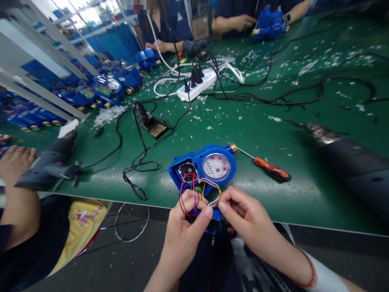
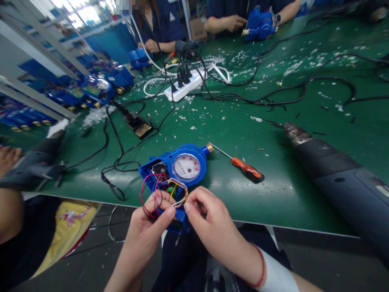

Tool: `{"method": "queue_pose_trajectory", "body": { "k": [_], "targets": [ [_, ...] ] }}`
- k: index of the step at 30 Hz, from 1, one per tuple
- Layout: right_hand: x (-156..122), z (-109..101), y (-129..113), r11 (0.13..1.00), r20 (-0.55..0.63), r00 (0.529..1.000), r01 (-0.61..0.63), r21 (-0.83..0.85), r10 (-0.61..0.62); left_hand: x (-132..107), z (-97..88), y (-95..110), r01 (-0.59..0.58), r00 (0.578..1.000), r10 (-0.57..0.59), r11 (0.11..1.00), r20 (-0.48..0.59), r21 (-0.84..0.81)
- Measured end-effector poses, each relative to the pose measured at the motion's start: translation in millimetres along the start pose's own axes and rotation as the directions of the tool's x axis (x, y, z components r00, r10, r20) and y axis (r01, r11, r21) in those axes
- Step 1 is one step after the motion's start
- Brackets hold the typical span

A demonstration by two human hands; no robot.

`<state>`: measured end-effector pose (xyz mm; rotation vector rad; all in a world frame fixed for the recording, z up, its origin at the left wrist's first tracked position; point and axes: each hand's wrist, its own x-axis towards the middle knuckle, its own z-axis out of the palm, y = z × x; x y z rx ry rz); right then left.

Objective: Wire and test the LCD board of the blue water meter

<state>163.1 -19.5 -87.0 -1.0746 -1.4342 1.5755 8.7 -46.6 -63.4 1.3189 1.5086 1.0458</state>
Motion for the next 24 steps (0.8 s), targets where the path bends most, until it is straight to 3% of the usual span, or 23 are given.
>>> {"method": "queue_pose_trajectory", "body": {
  "k": [5, 12, 17, 24],
  "targets": [
    [-6.0, 2.1, 4.0, 0.991, -0.03, 0.996, -0.083, 0.109, 0.086, -3.8, 1.2, -0.3, 0.011, 0.999, -0.008, 0.999, -0.048, 0.051],
    [-3.1, -0.1, -1.7, 0.995, 0.039, 0.997, 0.067, 0.07, -0.07, -4.1, -2.2, 10.7, -0.098, 0.993, 0.111, 0.959, -0.034, 0.265],
    [2.8, 0.8, -2.0, 0.995, 0.063, 0.997, 0.047, 0.093, -0.053, -2.8, 0.7, 8.5, -0.081, 0.993, 0.099, 0.968, -0.064, 0.237],
    [0.1, 4.7, 2.7, 0.995, 0.012, 0.995, 0.097, 0.016, -0.097, -4.4, 3.9, 8.3, -0.05, 0.993, 0.063, 0.99, -0.1, 0.13]
  ]
}}
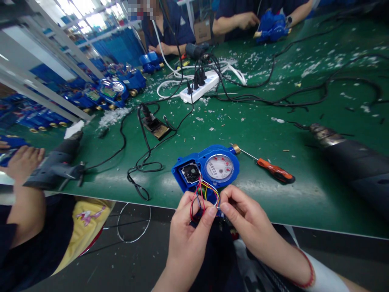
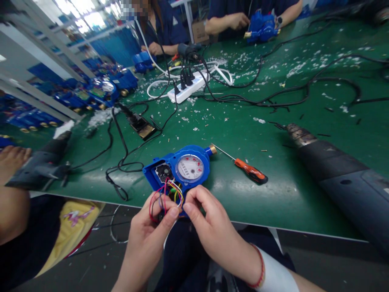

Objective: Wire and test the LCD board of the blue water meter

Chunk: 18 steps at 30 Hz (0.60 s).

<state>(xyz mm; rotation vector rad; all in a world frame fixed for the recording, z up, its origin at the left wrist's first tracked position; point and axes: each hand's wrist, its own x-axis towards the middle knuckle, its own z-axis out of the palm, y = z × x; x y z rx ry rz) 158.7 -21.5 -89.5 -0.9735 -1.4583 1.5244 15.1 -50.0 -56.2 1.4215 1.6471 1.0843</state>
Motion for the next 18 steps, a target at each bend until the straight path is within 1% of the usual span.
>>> {"method": "queue_pose_trajectory", "body": {
  "k": [4, 6, 11, 15, 18],
  "targets": [
    [-1.3, 1.5, 6.3, 0.999, -0.086, 0.995, -0.041, 0.016, 0.042, -1.4, -1.9, -2.5, 0.004, 0.999, -0.005, 0.999, -0.049, -0.036],
    [0.6, 0.0, 7.1, 0.997, -0.099, 0.993, -0.055, 0.059, 0.061, -2.0, -2.8, -4.2, 0.019, 0.999, -0.023, 0.997, -0.048, -0.076],
    [5.0, -4.1, 0.3, 0.97, -0.067, 0.991, -0.099, 0.224, 0.117, -1.9, -1.8, -5.2, 0.092, 0.995, -0.097, 0.981, -0.017, -0.168],
    [6.6, -4.2, -6.3, 0.911, -0.018, 0.974, -0.206, 0.358, 0.227, -1.3, -0.8, -4.5, 0.095, 0.995, -0.099, 0.981, -0.018, -0.171],
    [9.7, -3.1, -8.6, 0.897, 0.048, 0.962, -0.27, 0.35, 0.271, -2.6, -2.8, -5.9, 0.094, 0.995, -0.099, 0.986, -0.033, -0.136]
  ]
}}
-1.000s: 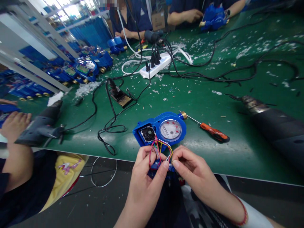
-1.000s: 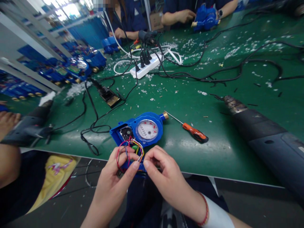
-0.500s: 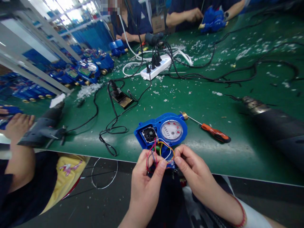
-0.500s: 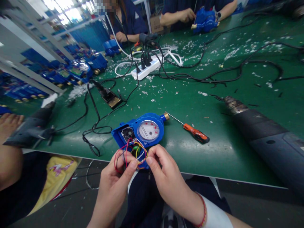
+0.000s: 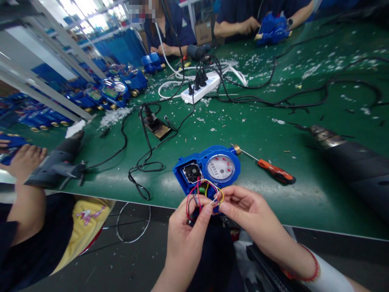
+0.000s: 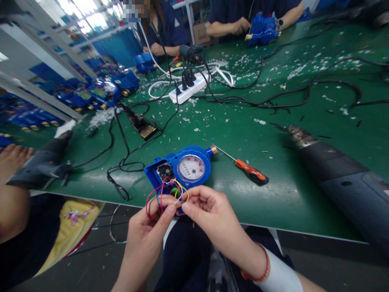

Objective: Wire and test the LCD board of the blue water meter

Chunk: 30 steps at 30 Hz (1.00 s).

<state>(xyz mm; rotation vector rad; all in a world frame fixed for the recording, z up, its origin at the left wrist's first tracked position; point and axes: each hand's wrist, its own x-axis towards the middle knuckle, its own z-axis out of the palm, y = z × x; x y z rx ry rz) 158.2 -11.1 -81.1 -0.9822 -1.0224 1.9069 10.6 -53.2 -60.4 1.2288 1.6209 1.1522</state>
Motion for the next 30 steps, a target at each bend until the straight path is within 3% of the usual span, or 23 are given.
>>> {"method": "queue_pose_trajectory", "body": {
  "k": [6, 11, 17, 22, 28, 30],
  "targets": [
    [8.4, 2.0, -4.2, 0.974, 0.001, 0.993, 0.114, -0.197, -0.116, 5.6, 0.0, 4.4, 0.066, 0.995, -0.058, 0.994, 0.084, -0.085],
    [11.3, 0.4, -10.1, 0.913, 0.034, 0.986, 0.167, -0.372, -0.166, 14.2, 7.8, 10.2, 0.116, 0.993, -0.117, 0.985, -0.001, -0.125],
    [8.1, 0.5, -4.6, 0.98, -0.149, 0.981, 0.102, -0.172, -0.128, 10.5, 6.4, -0.9, 0.164, 0.973, -0.218, 0.885, -0.077, -0.435],
    [6.6, 1.4, 3.9, 0.997, -0.209, 0.976, 0.077, 0.032, -0.069, 9.7, 10.4, -0.9, 0.158, 0.952, -0.284, 0.775, -0.114, -0.612],
    [5.3, -1.0, 2.9, 0.994, -0.172, 0.979, 0.111, 0.011, -0.108, 12.4, 9.7, 5.3, 0.168, 0.957, -0.275, 0.785, -0.093, -0.596],
    [1.7, -1.5, 3.4, 0.969, -0.21, 0.95, 0.21, -0.128, -0.233, 12.1, 8.5, 6.5, 0.178, 0.958, -0.273, 0.794, -0.081, -0.581]
  ]
}}
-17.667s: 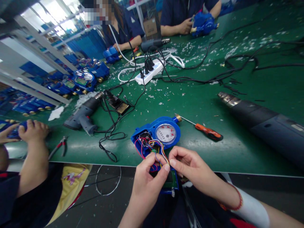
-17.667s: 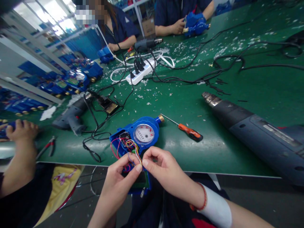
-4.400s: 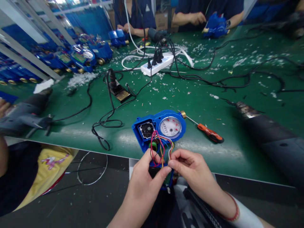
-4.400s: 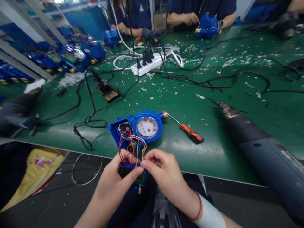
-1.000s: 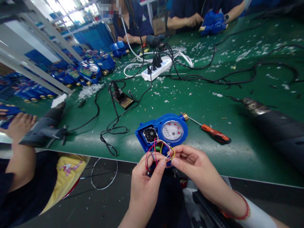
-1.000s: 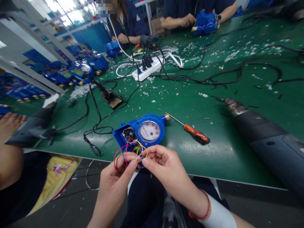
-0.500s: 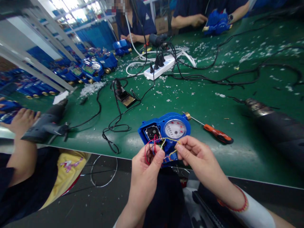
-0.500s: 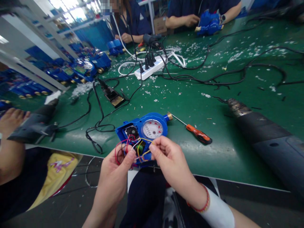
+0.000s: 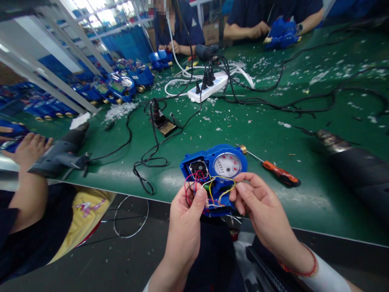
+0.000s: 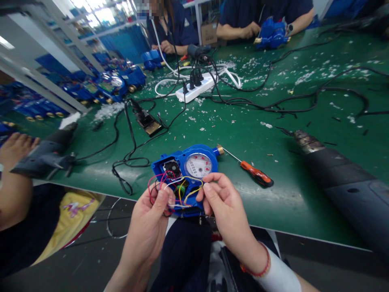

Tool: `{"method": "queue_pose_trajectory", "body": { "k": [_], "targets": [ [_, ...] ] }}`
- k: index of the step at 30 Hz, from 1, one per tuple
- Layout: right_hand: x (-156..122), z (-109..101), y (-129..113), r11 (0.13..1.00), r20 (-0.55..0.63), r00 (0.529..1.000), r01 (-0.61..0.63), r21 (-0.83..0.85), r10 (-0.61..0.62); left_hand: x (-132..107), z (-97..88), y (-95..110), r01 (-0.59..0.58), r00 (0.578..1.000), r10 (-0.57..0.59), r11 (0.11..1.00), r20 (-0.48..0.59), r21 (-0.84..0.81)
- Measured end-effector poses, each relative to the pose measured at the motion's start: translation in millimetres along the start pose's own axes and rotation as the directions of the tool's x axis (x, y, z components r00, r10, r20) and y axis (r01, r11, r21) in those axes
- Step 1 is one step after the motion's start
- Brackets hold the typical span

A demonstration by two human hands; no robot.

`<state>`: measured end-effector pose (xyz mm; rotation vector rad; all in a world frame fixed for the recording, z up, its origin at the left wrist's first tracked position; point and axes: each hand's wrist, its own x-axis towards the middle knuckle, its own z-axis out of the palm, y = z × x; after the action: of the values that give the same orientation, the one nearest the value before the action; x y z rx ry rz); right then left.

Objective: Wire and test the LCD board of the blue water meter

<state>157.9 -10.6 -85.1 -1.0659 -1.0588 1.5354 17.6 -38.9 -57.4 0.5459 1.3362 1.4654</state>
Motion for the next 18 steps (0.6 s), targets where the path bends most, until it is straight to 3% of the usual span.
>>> {"method": "queue_pose_trajectory", "body": {
  "k": [2, 4, 5, 6, 8, 14, 18],
  "targets": [
    [-3.7, -0.6, -0.8, 0.936, -0.035, 0.965, 0.244, -0.255, -0.261, -0.5, -0.6, 0.6, 0.009, 1.0, -0.009, 1.0, 0.024, 0.009],
    [-5.4, 0.0, -2.5, 0.748, 0.108, 0.871, 0.469, -0.47, -0.478, -0.5, -1.1, 0.4, 0.022, 0.998, -0.023, 1.0, 0.06, 0.012],
    [-5.0, 0.7, -3.6, 0.667, 0.215, 0.83, 0.546, -0.507, -0.515, -0.3, -1.3, 0.1, 0.025, 0.997, -0.026, 1.0, 0.079, 0.011],
    [-4.0, 1.3, -4.8, 0.625, 0.31, 0.801, 0.595, -0.506, -0.512, 0.1, -1.4, -0.2, 0.026, 0.996, -0.027, 1.0, 0.088, 0.01],
    [-1.0, 1.5, -7.0, 0.629, 0.402, 0.79, 0.612, -0.479, -0.462, 1.0, -1.2, -0.7, 0.019, 0.997, -0.02, 1.0, 0.076, 0.006],
    [1.5, -8.8, -11.6, 0.672, 0.394, 0.859, 0.505, -0.542, -0.327, 1.0, 1.8, -1.3, 0.004, 1.0, -0.005, 0.997, -0.015, -0.08],
    [2.2, -8.8, -13.5, 0.633, 0.438, 0.843, 0.528, -0.566, -0.311, 0.7, 2.7, -3.5, 0.009, 1.0, -0.009, 1.0, 0.026, -0.03]
  ]
}}
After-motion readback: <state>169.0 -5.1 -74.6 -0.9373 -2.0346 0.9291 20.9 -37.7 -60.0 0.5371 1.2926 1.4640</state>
